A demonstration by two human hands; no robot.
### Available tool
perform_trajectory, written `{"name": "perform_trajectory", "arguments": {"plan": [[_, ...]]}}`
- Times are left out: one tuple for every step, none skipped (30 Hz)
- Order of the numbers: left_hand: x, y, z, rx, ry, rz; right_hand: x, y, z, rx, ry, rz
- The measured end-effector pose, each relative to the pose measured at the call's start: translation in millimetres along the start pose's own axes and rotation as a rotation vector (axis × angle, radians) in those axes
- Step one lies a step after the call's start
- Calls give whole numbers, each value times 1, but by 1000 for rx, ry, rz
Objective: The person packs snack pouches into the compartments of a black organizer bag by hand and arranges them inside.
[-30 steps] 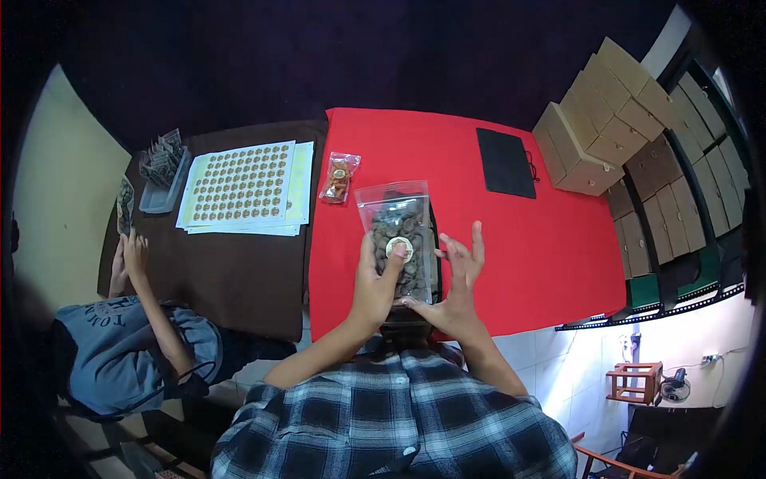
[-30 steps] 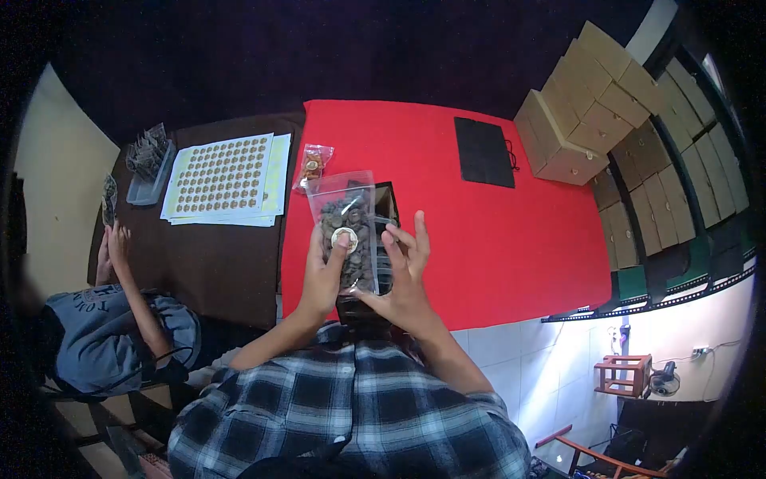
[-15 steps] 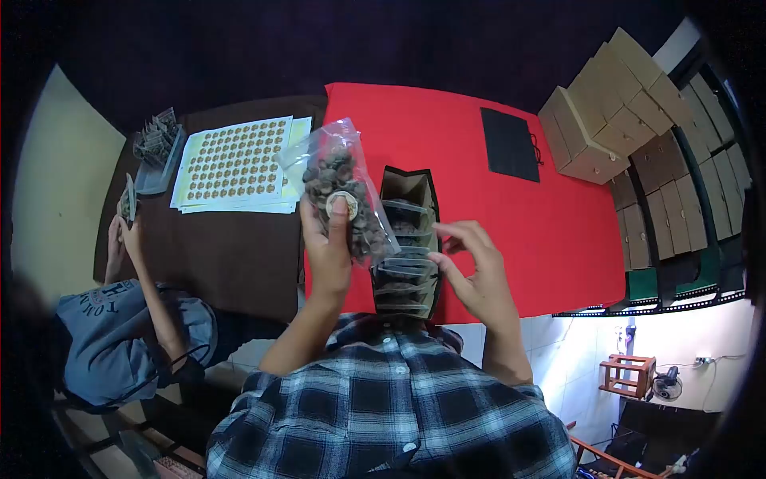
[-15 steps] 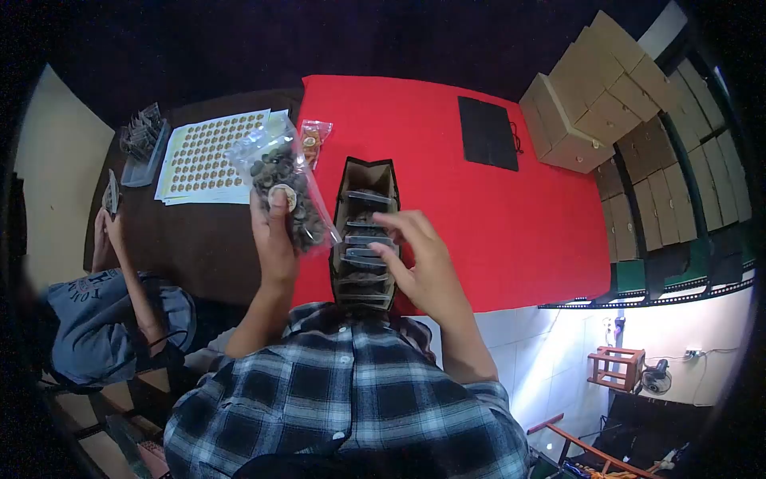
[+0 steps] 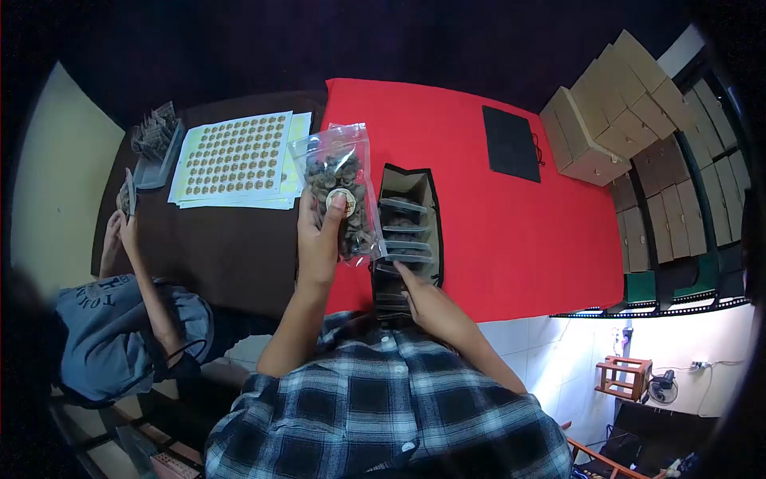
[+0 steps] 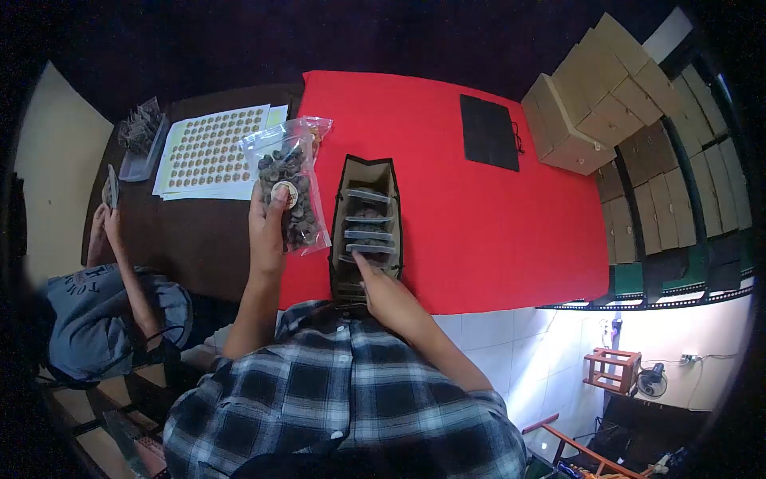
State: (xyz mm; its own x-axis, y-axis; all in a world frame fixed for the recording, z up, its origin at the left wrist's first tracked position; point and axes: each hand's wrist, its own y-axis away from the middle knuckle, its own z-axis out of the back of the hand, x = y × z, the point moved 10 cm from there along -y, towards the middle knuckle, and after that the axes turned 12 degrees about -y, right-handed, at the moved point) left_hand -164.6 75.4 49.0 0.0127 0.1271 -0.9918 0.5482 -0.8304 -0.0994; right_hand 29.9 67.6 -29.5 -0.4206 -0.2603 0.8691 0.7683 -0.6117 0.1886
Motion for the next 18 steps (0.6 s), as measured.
{"name": "perform_trajectory", "arguments": {"plan": [[1, 0, -2, 14, 25, 13, 1, 0, 6, -74, -17, 2], [1, 0, -4, 28, 49, 25, -3, -2, 5, -63, 31, -41], [5, 1, -3, -2, 26, 28, -8, -4, 4, -51, 80, -83], [5, 3, -7, 26, 33, 41, -13, -6, 4, -39, 128, -125], [6, 5, -12, 56, 40, 54, -19, -9, 2, -53, 152, -145], [6, 6, -18, 86, 47, 68, -22, -11, 1, -56, 177, -151], [4, 6, -23, 100, 75, 43, -25, -12, 0, -59, 202, -157], [3, 6, -22, 98, 66, 46, -28, -14, -2, -62, 227, -162], [3, 6, -21, 96, 57, 48, -32, -16, -5, -56, 270, -170], [2, 5, -19, 93, 48, 49, -34, -17, -7, -58, 283, -154], [1, 3, -18, 86, 89, 32, -36, -18, -8, -60, 297, -137], [0, 1, -16, 74, 111, 32, -35, -19, -8, -62, 310, -118], [-1, 0, -14, 62, 131, 34, -29, -21, -5, -77, 295, -99], [-1, -1, -12, 51, 152, 36, -21, -22, 0, -93, 279, -81], [-2, -1, -12, 55, 137, 36, -15, -24, 3, -110, 265, -62], [-3, -2, -11, 59, 121, 36, -10, -26, 7, -146, 301, -23], [-3, -1, -11, 64, 106, 36, -6, -28, 9, -183, 337, 17], [-4, -2, -10, 67, 91, 36, -2, -30, 11, -220, 372, 58]]}}
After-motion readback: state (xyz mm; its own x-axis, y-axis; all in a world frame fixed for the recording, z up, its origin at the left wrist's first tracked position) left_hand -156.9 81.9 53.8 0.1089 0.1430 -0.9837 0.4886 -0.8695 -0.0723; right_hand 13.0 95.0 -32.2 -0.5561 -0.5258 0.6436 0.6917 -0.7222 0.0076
